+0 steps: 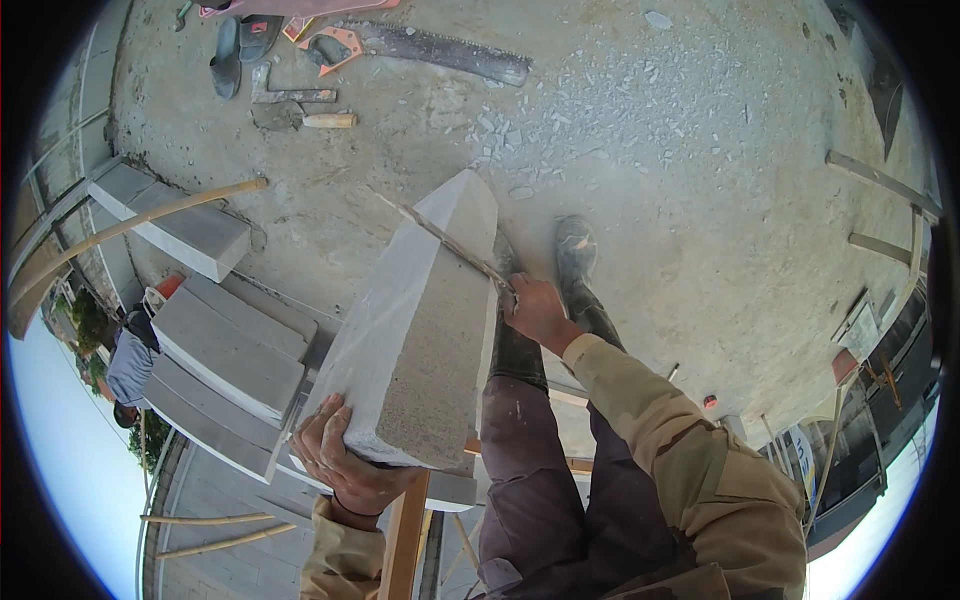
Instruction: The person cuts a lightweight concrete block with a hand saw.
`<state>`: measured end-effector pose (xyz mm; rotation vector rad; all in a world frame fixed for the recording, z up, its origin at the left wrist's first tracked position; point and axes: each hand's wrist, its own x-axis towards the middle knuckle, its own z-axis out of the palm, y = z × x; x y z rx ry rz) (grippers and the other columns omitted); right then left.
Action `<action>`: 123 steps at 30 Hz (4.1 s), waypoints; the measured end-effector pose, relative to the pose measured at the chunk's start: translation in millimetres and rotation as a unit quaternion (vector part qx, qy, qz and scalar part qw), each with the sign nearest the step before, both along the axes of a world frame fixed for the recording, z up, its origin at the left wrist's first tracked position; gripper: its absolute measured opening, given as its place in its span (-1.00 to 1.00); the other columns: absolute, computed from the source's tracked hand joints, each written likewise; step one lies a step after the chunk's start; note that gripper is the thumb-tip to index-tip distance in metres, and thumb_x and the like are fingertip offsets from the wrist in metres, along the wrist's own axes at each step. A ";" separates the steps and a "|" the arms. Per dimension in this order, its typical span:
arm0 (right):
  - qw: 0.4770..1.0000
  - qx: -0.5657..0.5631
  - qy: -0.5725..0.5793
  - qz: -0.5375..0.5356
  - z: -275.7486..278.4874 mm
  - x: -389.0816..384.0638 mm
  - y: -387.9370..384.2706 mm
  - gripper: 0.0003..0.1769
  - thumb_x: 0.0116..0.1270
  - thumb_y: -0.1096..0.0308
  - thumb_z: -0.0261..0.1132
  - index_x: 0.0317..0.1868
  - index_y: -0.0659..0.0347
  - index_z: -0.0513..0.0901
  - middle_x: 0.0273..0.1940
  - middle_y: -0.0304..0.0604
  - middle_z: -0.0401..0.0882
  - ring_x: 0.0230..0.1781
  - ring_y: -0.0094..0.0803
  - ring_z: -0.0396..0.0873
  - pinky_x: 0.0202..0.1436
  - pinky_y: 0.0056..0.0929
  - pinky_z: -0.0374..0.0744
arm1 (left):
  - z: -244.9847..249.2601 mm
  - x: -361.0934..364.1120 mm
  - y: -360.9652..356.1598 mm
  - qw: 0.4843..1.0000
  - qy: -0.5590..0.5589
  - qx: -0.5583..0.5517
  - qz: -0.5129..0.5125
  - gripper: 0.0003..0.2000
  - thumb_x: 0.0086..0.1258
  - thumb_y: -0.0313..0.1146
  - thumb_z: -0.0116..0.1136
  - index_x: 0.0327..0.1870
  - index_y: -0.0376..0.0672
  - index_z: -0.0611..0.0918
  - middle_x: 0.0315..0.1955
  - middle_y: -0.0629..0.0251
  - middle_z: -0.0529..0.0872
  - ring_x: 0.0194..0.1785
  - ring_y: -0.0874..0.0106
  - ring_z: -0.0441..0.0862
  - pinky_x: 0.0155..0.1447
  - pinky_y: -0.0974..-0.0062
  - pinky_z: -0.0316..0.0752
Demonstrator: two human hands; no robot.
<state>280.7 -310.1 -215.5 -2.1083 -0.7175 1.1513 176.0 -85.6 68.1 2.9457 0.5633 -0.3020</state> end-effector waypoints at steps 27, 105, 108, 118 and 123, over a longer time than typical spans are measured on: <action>0.982 -0.187 0.000 -0.010 -87.2 21.2 13.4 -0.64 0.45 0.21 0.29 -0.17 0.44 0.75 -0.22 0.37 0.74 -0.17 0.27 0.75 -0.01 0.13 0.69 | -1.1 54.7 107.0 0.995 -0.007 -0.091 0.026 0.10 -0.13 -0.11 0.63 0.51 -0.31 0.27 0.14 -0.07 0.54 0.18 -0.03 0.64 0.25 -0.06 0.51; 0.818 -0.279 0.433 -0.255 9.8 46.2 284.2 -0.32 0.62 -0.17 0.01 0.48 0.13 0.53 0.43 -0.07 0.61 0.41 0.03 0.57 0.50 0.16 0.47 | -64.5 -163.7 -3.6 -0.029 -0.325 -0.300 0.896 -0.21 0.18 -0.20 0.64 0.25 -0.56 0.43 0.14 -0.14 0.65 0.17 0.11 0.69 0.22 0.17 0.65; 0.892 -0.276 0.307 -0.183 37.8 25.1 351.8 -0.39 0.52 0.10 0.32 0.44 0.23 0.52 0.40 0.02 0.61 0.39 -0.01 0.58 0.50 0.06 0.48 | -51.8 -170.2 -31.2 -0.237 -0.351 -0.340 0.840 -0.23 0.27 -0.19 0.56 0.36 -0.52 0.44 0.18 -0.09 0.67 0.21 0.13 0.69 0.25 0.18 0.64; 0.964 -0.153 0.085 0.198 58.1 -152.0 543.1 -0.13 0.29 0.26 0.53 0.47 0.37 0.26 0.32 0.16 0.55 0.23 -0.05 0.66 0.32 -0.14 0.62 | -168.9 -138.2 -59.0 -0.383 -0.616 -0.358 0.588 -0.31 0.54 0.13 0.14 0.57 -0.08 0.43 0.40 0.12 0.62 0.44 0.06 0.58 0.45 -0.03 0.54; 0.954 -0.095 -0.018 0.283 8.4 -219.4 596.8 0.07 0.21 0.33 0.59 0.47 0.33 -0.03 0.33 0.27 0.46 0.22 0.07 0.66 0.25 -0.02 0.70 | -302.0 -121.7 -42.1 -0.409 -0.656 -0.330 0.541 -0.34 0.51 0.17 0.15 0.52 -0.01 0.51 0.36 0.18 0.66 0.40 0.03 0.60 0.43 -0.10 0.54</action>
